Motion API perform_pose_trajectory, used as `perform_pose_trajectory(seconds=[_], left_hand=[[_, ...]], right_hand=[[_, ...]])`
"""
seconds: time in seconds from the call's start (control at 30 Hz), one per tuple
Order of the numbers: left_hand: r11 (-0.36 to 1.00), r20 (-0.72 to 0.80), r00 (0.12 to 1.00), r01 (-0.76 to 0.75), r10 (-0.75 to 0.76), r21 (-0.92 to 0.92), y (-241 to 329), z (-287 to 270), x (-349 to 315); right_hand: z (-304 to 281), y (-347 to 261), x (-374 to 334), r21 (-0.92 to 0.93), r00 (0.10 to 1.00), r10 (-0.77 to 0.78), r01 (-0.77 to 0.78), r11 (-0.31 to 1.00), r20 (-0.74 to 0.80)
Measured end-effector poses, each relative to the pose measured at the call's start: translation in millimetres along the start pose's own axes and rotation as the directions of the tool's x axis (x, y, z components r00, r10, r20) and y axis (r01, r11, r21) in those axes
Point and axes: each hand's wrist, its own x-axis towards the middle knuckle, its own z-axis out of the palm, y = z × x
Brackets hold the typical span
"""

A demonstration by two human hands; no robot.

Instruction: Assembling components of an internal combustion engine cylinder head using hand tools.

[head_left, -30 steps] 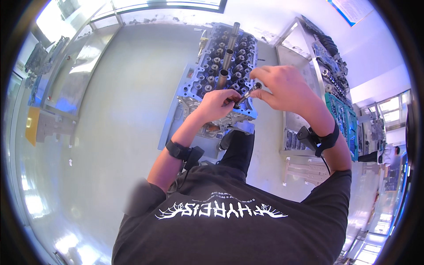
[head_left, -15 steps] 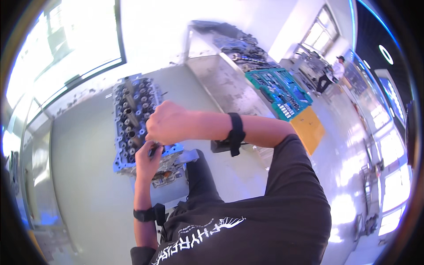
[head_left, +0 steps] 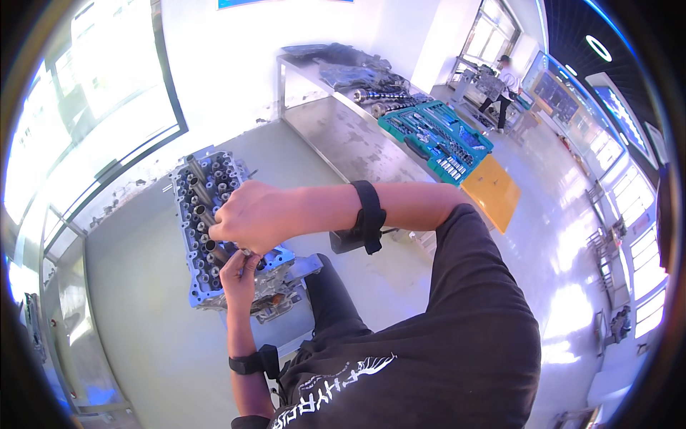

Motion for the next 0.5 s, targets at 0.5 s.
perform_pose_trajectory(seconds=[0.5], left_hand=[[0.983,0.141,0.982,0.142,-0.125,-0.118,5.9,-4.2,3.1]], right_hand=[[-9.6,1.7,6.1,-0.089,0.984,-0.061,0.076,0.993,0.166]])
